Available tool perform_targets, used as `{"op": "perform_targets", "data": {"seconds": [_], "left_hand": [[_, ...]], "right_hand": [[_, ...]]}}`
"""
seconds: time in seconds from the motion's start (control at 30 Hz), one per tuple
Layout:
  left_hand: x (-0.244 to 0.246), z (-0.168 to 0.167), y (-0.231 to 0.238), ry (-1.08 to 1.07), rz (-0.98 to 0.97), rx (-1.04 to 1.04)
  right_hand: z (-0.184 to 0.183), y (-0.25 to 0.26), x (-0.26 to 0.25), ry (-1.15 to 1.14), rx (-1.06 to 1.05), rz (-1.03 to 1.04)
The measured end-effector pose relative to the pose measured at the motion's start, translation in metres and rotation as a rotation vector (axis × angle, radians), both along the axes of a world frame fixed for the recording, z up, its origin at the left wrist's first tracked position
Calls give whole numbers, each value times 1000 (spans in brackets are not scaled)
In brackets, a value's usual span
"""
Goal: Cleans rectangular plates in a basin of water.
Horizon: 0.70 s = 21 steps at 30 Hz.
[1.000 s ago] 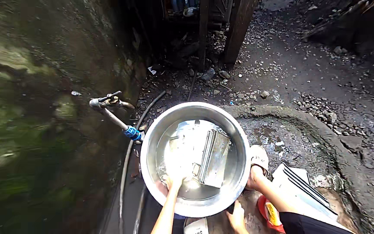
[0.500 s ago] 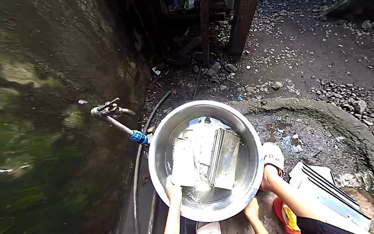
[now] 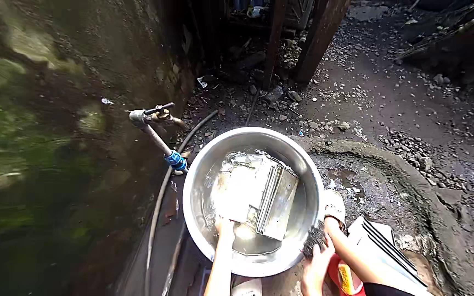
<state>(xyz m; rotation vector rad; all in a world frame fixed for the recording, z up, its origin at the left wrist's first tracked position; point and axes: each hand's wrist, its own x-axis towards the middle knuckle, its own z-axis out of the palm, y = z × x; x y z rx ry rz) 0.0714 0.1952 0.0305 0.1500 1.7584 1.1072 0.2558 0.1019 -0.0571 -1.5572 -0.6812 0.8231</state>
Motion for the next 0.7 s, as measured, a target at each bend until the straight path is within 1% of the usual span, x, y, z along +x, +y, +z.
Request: {"op": "perform_targets", "data": {"seconds": [0.03,0.07,0.1,0.13,0.2,0.27,0.33,0.37,0.4,0.43,0.47,0.5,0.57,0.6,0.63,0.67,0.7], "left_hand": [[-10,-61,-1,33,-5,-6],[-19,-102,0,36,-11,-32],[-28,-121,2,9,-28,-82],[-32,-131,4,-22,-6,-117],[-37,-162,4,-33,17,-126],[-40,-174,0,-30,-6,-107],[-40,-173,-1,-63,-8,-86],[-38,-170,-1,-56,-7,-80],[-35,-167,-2,-29,3,-83],[-33,-166,-3,16,19,-78],[-33,-167,-3,63,46,-54],[-32,-168,-4,77,72,-21],[-33,-170,-3,75,82,20],[-34,-170,-3,36,90,43],[-35,-172,-2,-14,122,68],[-37,-174,-1,-66,166,90],[-39,-177,1,-104,209,116]], "right_hand": [[16,15,-20,-64,19,58],[24,34,-38,-129,24,126],[25,58,-54,-204,19,199],[22,81,-68,-286,27,300],[6,127,-90,-477,17,544],[-14,166,-109,-688,-163,881],[-36,192,-127,-928,-336,1275],[-50,199,-132,-1003,-323,1448],[-64,203,-133,-1039,-234,1575],[-76,210,-131,-1035,-110,1645],[-85,219,-126,-997,-14,1652],[-93,228,-120,-966,11,1591],[-104,238,-116,-981,-92,1329],[-108,237,-120,-983,-157,1224],[-109,229,-127,-978,-185,1181],[-110,215,-133,-959,-164,1200],[-110,197,-136,-934,-99,1262]]}}
